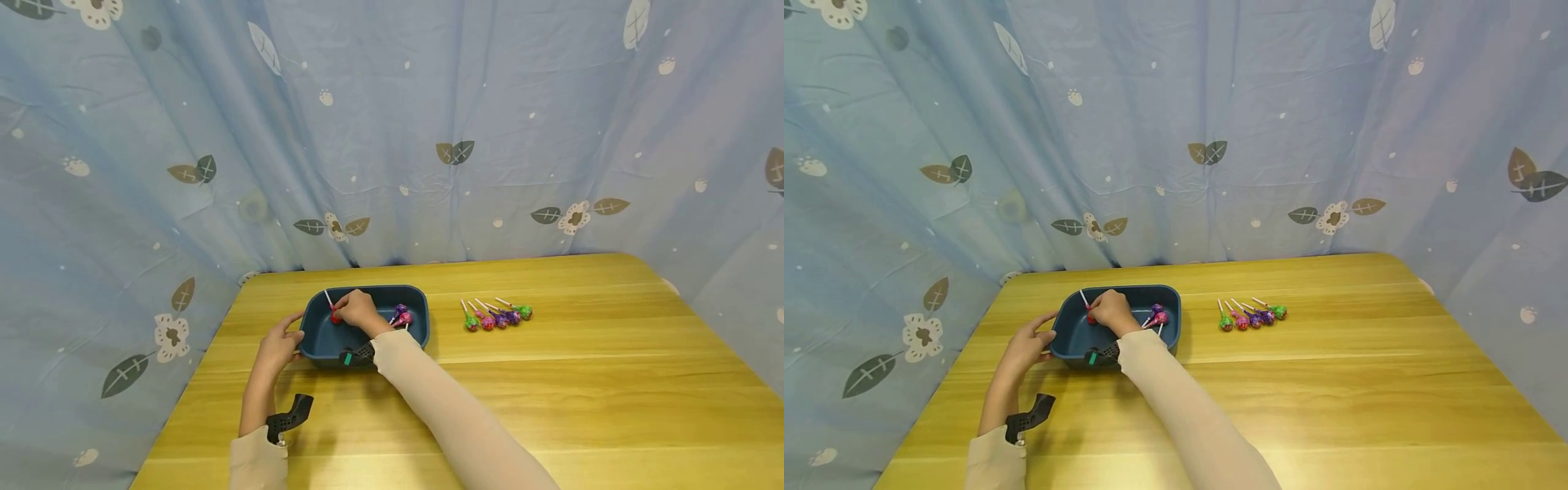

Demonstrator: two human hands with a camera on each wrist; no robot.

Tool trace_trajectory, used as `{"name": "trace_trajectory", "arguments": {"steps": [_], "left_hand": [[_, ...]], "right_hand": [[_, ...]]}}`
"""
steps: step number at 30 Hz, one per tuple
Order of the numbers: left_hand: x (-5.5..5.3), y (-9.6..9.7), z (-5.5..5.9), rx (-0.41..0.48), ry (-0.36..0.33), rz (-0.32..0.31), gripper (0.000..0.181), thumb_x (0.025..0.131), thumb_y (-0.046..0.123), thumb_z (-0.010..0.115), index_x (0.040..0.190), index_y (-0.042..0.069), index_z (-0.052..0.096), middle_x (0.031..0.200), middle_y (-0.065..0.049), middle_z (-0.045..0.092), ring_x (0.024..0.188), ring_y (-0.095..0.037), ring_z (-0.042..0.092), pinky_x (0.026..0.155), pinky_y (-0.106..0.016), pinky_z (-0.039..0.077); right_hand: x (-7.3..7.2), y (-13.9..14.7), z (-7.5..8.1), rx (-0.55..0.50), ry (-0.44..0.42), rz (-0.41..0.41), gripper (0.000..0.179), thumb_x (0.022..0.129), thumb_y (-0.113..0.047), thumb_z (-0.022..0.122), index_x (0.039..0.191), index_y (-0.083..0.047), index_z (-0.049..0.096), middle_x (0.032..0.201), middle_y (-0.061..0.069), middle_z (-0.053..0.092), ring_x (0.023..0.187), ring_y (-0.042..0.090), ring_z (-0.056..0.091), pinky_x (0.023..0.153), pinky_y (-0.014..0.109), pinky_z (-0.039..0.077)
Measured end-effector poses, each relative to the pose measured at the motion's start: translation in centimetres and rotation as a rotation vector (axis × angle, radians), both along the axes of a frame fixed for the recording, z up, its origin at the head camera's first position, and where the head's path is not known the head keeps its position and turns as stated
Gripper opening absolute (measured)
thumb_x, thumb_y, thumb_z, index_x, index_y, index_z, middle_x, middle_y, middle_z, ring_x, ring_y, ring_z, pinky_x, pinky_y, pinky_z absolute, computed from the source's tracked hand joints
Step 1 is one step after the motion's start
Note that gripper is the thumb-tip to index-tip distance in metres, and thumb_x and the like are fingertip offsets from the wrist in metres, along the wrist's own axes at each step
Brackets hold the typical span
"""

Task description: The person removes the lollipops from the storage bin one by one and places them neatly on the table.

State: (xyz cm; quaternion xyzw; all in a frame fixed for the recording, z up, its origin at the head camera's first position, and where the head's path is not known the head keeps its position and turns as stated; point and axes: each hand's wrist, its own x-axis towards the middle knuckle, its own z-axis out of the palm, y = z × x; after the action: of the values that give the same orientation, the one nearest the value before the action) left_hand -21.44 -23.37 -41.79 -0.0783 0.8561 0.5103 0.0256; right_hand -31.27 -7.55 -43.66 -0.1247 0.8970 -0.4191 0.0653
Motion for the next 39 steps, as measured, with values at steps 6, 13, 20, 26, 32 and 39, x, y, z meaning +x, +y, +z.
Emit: {"name": "trace_trajectory", "arguments": {"steps": [6,13,20,26,32,39], "left_hand": [[0.0,0.1,0.0,0.003,-0.005,-0.011,0.047,0.101,0.005,0.046,0.148,0.002,0.037,0.127,-0.034,0.054,0.105,-0.041,0.061,0.074,-0.042,0.055],[0.0,0.1,-0.1,0.012,-0.005,-0.013,0.048,0.101,0.005,0.045,0.148,0.003,0.036,0.126,-0.033,0.054,0.106,-0.041,0.061,0.075,-0.042,0.055],[0.1,-0.2,-0.1,0.011,-0.005,-0.018,0.049,0.102,0.005,0.044,0.150,0.003,0.033,0.128,-0.033,0.053,0.107,-0.041,0.061,0.076,-0.042,0.055],[0.2,-0.3,0.0,0.023,-0.005,-0.025,0.049,0.102,0.006,0.043,0.150,0.004,0.032,0.128,-0.033,0.053,0.106,-0.040,0.061,0.076,-0.042,0.055],[0.2,-0.5,0.1,0.009,-0.010,-0.033,0.049,0.103,0.006,0.043,0.150,0.004,0.032,0.126,-0.033,0.054,0.105,-0.039,0.061,0.076,-0.042,0.055],[0.1,-0.3,0.0,0.017,-0.015,-0.043,0.050,0.103,0.006,0.043,0.151,0.004,0.031,0.127,-0.033,0.054,0.104,-0.037,0.062,0.077,-0.043,0.054]], "right_hand": [[0.3,0.3,-0.2,0.024,0.053,0.026,0.009,0.083,-0.011,0.075,0.091,-0.010,0.080,0.089,0.001,0.073,0.095,0.022,0.062,0.076,0.027,0.050],[0.3,0.8,0.0,0.013,0.023,-0.015,0.007,0.079,-0.014,0.080,0.086,-0.012,0.081,0.094,0.003,0.073,0.089,0.021,0.061,0.062,0.022,0.048],[0.4,1.5,0.3,-0.056,-0.067,-0.027,0.007,0.080,-0.012,0.079,0.086,-0.009,0.080,0.096,0.006,0.071,0.072,0.016,0.061,0.055,0.021,0.050],[0.7,2.7,0.8,-0.163,-0.131,-0.015,0.007,0.081,-0.009,0.077,0.088,-0.005,0.078,0.096,0.007,0.068,0.075,0.018,0.062,0.062,0.026,0.055],[1.5,4.3,2.0,-0.300,-0.177,0.034,0.010,0.086,-0.007,0.071,0.093,-0.001,0.074,0.092,0.006,0.068,0.082,0.019,0.064,0.069,0.034,0.056],[2.4,6.8,2.7,-0.456,-0.255,0.089,0.019,0.092,-0.005,0.065,0.108,0.005,0.068,0.101,0.012,0.066,0.087,0.024,0.067,0.074,0.037,0.056]]}}
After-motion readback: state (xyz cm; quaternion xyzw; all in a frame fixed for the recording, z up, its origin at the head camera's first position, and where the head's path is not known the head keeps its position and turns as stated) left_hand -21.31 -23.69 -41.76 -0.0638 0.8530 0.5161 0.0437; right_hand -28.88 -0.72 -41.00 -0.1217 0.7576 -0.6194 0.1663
